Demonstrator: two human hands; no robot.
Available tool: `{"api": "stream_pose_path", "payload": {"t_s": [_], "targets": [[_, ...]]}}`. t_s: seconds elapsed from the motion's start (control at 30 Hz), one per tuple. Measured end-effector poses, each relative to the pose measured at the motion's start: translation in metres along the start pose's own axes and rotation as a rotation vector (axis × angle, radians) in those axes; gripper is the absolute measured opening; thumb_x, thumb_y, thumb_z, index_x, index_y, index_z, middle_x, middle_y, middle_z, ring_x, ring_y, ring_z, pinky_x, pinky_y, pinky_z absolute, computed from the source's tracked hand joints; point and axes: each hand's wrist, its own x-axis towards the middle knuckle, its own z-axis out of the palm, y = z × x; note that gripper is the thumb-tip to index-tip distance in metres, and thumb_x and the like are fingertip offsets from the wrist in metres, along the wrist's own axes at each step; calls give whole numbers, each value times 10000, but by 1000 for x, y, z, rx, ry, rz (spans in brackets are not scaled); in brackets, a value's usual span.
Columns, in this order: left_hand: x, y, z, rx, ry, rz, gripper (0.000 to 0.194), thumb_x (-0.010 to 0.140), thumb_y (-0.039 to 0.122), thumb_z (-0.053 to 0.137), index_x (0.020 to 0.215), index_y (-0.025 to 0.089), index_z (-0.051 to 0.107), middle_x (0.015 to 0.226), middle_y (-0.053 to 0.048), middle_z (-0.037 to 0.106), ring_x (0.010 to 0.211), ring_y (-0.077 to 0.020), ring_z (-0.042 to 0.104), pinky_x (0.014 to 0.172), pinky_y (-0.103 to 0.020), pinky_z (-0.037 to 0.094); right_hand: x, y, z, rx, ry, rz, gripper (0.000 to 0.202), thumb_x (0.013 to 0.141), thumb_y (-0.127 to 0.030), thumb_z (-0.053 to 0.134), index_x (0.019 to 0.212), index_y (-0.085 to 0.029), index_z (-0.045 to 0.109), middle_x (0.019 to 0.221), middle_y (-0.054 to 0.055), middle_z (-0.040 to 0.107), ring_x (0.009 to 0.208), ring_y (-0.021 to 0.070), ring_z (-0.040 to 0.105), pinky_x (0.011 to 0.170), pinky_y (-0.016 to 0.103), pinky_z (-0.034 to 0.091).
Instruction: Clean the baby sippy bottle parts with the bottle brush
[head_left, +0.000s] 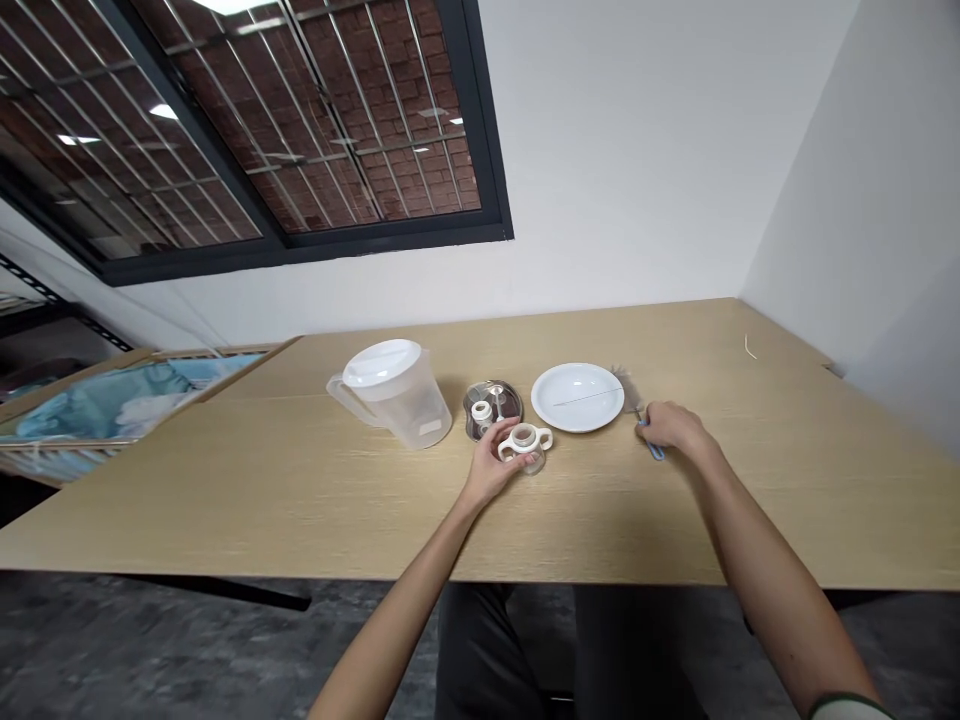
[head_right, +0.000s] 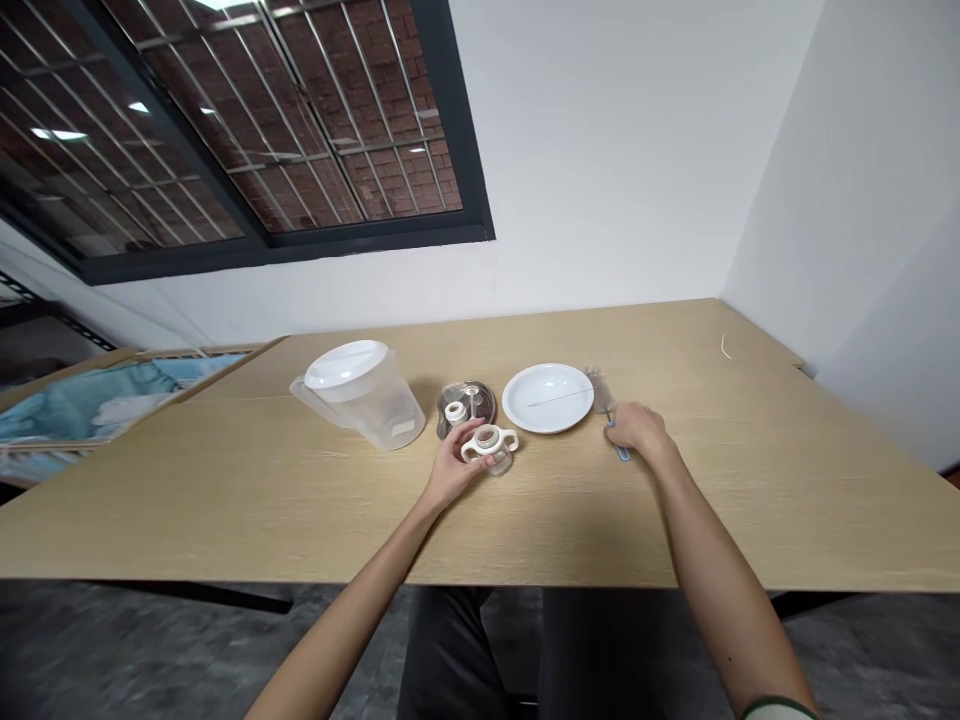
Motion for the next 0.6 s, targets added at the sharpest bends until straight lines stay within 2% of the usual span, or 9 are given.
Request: {"api": "stream_pose_path", "payload": {"t_s": [0.13,0.23,0.3,0.4,0.43,0.5,0.6], "targets": [[0,-3,0,1,0,38,788,610,424,925,1273,189,571,1253,-154,681,1184,-290,645,1002,-404,516,-5,-4,-4,-16,-76,-47,217,755,-363,614,794,-189,738,769,127,715,775,275,689,656,327,434],[-2,-3,-6,10,-32,103,884,559,463,950,1307,193,563,1331,-177,639,1212,-309,626,1002,-408,508,-7,-3,-10,-13,-106,-59,397,848,-514,551,852,-168,747,869,164,734,824,297,697,665,336,439],[-3,0,-14,36,3,169,795,641,526,896,1294,195,587,1318,-173,644,1185,-297,636,988,-400,506,-8,-3,-14,-3,-86,-8,551,912,-608,439,921,-151,747,990,203,735,889,319,696,685,349,443],[-1,11,-29,88,219,278,396,893,544,665,1061,185,678,1092,-117,708,1004,-214,667,896,-338,512,-8,-4,-17,9,39,60,644,974,-591,301,998,-118,737,1097,257,711,970,352,681,702,369,427],[1,16,-34,96,295,311,357,936,532,607,946,182,677,974,-90,707,915,-189,660,842,-314,511,-8,-5,-17,19,86,65,642,983,-573,287,995,-116,737,1086,262,712,971,352,679,699,367,415],[8,29,-43,87,388,364,397,956,537,564,781,184,613,773,-40,654,750,-158,612,729,-281,492,-7,-7,-16,47,163,64,619,986,-562,298,946,-131,740,1022,250,723,931,333,678,679,352,386],[28,51,-51,150,364,384,467,971,558,507,695,186,565,673,-19,613,656,-143,565,678,-272,462,-6,-10,-13,100,260,55,574,980,-568,347,825,-160,719,905,215,727,817,282,658,631,330,326]]}}
